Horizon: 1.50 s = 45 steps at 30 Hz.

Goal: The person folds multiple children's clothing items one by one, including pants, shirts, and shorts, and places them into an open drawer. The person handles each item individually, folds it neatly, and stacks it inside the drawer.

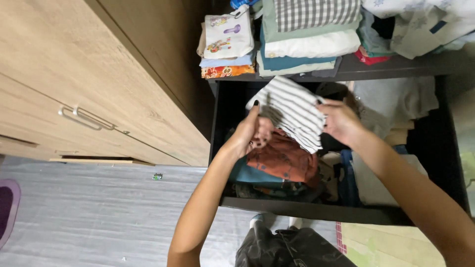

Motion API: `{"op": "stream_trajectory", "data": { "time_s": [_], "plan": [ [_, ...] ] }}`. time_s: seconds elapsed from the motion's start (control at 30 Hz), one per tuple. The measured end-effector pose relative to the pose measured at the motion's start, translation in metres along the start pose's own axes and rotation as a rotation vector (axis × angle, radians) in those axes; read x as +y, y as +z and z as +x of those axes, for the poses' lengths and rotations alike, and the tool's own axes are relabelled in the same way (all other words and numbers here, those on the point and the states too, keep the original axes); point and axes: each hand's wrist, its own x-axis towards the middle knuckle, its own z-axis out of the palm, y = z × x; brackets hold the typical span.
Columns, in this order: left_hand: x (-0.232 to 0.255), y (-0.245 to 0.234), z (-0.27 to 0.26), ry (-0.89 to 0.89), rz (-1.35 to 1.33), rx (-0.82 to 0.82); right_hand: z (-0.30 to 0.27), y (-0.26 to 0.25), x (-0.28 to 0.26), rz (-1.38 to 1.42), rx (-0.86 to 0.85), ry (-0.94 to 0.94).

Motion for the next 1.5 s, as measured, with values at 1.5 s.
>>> {"op": "stream_trajectory", "data": {
  "time_s": [1.5],
  "plan": [
    [-0.019, 0.029, -0.001, -0.209, 0.108, 0.021, -0.086, 0.041, -0.028, 0.289, -0.096, -0.018]
  ]
}}
